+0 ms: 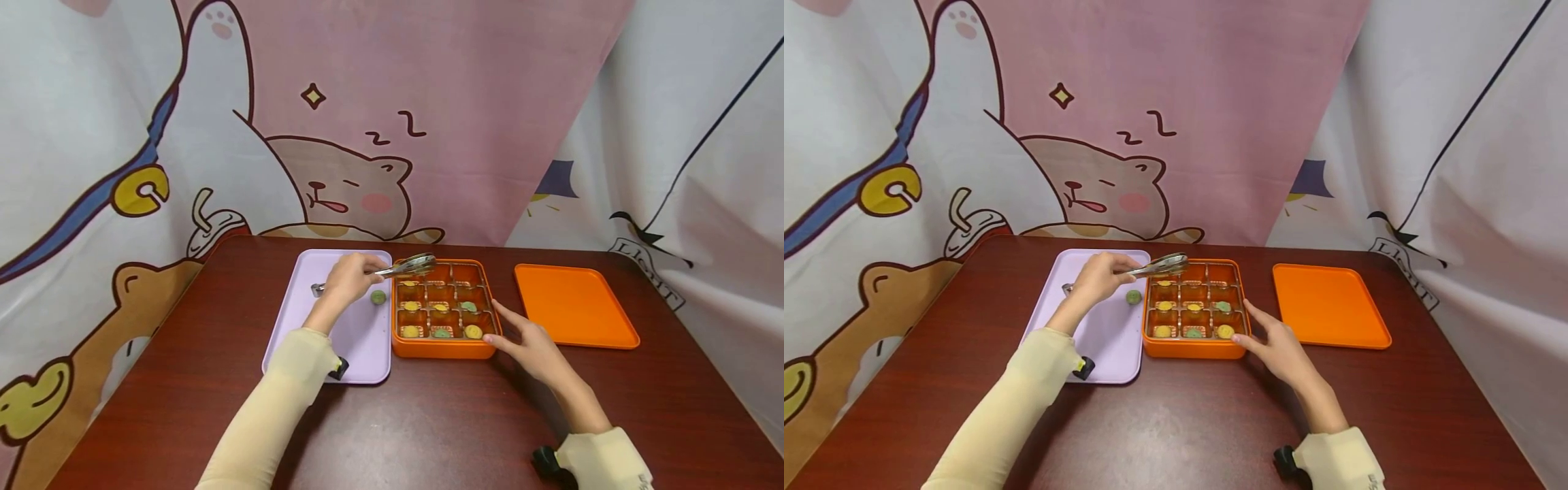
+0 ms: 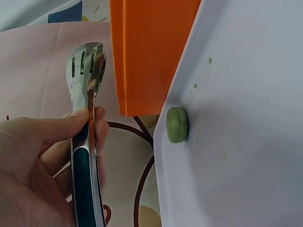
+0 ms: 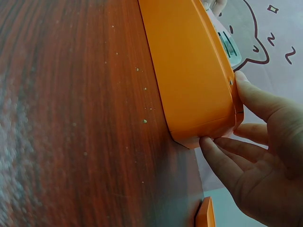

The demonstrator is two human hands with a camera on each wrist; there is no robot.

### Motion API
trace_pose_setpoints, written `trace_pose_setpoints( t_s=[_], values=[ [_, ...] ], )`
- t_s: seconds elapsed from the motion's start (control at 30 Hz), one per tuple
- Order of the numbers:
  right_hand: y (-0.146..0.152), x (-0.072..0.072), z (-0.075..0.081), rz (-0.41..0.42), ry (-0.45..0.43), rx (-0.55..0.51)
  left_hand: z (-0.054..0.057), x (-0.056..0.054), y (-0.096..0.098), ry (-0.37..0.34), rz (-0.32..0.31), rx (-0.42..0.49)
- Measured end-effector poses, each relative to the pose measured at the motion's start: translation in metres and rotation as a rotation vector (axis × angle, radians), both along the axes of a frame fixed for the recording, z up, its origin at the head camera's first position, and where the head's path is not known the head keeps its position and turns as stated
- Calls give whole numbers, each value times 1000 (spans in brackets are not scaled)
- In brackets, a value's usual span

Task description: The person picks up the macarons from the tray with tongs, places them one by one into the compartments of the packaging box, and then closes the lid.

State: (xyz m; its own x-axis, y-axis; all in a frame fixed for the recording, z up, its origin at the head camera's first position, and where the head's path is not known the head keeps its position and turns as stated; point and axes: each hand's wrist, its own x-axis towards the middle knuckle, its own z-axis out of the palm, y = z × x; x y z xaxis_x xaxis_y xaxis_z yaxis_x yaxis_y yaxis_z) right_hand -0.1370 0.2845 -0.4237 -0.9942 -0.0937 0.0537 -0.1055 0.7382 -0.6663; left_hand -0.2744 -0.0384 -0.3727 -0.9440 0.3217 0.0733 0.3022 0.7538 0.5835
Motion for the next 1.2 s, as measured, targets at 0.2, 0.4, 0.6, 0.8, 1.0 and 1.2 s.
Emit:
trace_pose_setpoints(
  t_s=[0.2,0.4,0.6,0.8,1.0,1.2],
  values=[
    [0,1,-1,1,1,-4,-4,-3,9,-13,14,-5],
    [0,1,0,3,10,-2,-6,-3,15,-26,31,-7],
    [0,1,0,5,4,-6,-7,-2,19,-38,55,-26],
    [-1,1,2,0,-1,-9,-6,-1,20,-34,67,-38],
    [-2,2,2,5,-5,-9,-7,0,21,-27,67,-50],
    [0,1,2,9,4,-7,-6,-1,22,-30,60,-56]
  ],
)
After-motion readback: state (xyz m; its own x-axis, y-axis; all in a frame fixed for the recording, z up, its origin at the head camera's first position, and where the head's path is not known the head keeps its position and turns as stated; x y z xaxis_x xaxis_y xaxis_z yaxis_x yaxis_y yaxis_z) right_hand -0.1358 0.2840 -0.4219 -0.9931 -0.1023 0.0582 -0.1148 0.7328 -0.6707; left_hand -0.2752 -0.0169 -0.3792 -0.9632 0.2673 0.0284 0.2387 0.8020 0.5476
